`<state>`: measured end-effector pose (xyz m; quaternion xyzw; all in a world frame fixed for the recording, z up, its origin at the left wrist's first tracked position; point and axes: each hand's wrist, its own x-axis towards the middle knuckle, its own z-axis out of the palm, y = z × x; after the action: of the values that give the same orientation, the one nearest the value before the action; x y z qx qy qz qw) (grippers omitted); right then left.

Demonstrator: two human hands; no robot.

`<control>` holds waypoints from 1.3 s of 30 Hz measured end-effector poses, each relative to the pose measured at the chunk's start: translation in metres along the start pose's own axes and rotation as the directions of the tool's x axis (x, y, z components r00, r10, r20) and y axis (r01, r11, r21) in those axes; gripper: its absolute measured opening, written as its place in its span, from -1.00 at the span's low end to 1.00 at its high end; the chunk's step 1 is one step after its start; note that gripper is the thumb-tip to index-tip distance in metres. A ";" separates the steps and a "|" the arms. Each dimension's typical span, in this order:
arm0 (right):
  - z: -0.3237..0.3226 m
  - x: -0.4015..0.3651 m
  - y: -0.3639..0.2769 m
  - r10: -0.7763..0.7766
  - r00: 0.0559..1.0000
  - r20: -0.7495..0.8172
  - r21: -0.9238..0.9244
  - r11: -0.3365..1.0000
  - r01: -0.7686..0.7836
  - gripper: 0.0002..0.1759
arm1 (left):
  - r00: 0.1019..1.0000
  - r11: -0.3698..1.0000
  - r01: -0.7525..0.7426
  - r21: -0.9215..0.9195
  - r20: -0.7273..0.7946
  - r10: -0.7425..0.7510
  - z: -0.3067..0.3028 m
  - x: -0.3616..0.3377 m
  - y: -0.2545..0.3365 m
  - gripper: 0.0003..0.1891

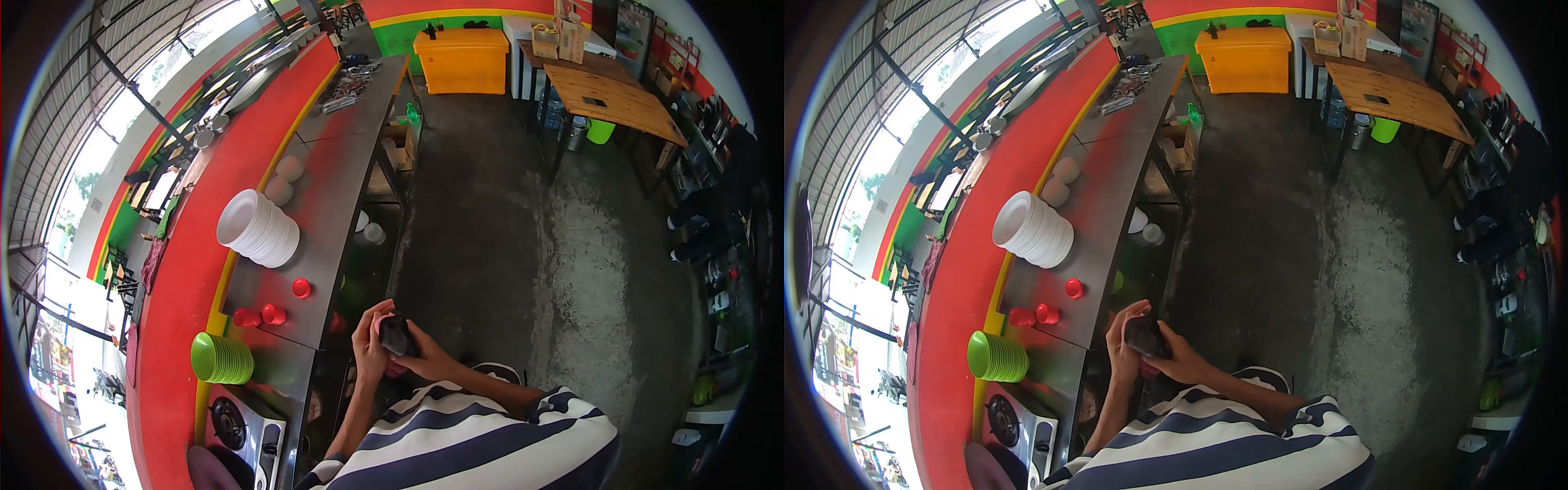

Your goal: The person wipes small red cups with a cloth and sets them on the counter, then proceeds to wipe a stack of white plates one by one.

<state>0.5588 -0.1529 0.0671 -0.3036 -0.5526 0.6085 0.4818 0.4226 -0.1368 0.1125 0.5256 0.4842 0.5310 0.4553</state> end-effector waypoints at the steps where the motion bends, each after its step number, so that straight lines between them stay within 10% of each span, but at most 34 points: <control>1: 0.002 0.000 -0.003 0.028 0.999 -0.039 0.071 0.997 -0.025 -0.45 | 0.999 0.999 0.040 0.002 0.033 -0.040 -0.008 -0.001 -0.008 -0.65; 3: 0.000 -0.001 0.000 0.194 0.980 -0.040 0.398 0.903 -0.162 -0.54 | 0.996 0.997 0.076 -0.017 0.054 -0.075 -0.012 -0.002 -0.014 -0.67; 5: -0.011 0.000 0.019 0.397 0.909 0.124 0.786 0.520 -0.334 -0.62 | 0.998 0.996 0.063 -0.063 0.030 -0.061 -0.011 -0.001 -0.016 -0.69; 8: -0.029 0.001 0.046 0.453 0.848 0.275 0.916 0.144 -0.374 -0.57 | 0.960 0.999 -0.041 -0.019 -0.277 0.034 0.001 -0.007 -0.045 -0.69; 11: -0.038 -0.004 0.049 0.354 0.934 -0.043 0.884 0.450 -0.130 -0.52 | 0.840 0.671 0.080 -0.737 -0.313 -0.444 0.007 -0.011 -0.045 -0.66; 15: -0.027 -0.018 0.016 0.211 0.956 -0.204 0.219 0.961 -0.166 -0.36 | 0.840 0.712 0.136 -0.689 -0.301 -0.452 0.010 -0.019 -0.042 -0.61; 18: -0.010 -0.021 0.001 0.039 0.995 -0.095 0.188 0.982 -0.020 -0.25 | 0.777 0.825 0.127 -0.550 -0.463 -0.428 0.035 -0.021 -0.023 -0.58; 29: -0.014 -0.004 0.018 0.238 0.938 -0.253 0.296 0.942 -0.159 -0.56 | 0.861 0.958 0.165 -0.236 -0.440 -0.257 0.029 -0.027 -0.034 -0.40; 34: -0.007 0.000 0.027 0.361 0.910 -0.201 0.381 0.885 -0.267 -0.67 | 0.923 0.906 0.383 0.178 -0.038 -0.383 -0.013 -0.027 -0.037 -0.45; 39: -0.011 0.004 0.045 0.388 0.899 -0.206 0.404 0.870 -0.283 -0.62 | 0.871 0.888 0.435 -0.148 -0.182 -0.457 0.005 -0.041 -0.034 -0.44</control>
<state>0.5562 -0.1412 0.0220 -0.3840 -0.2943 0.7260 0.4887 0.4276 -0.1732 0.0734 0.3159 0.6103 0.4884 0.5378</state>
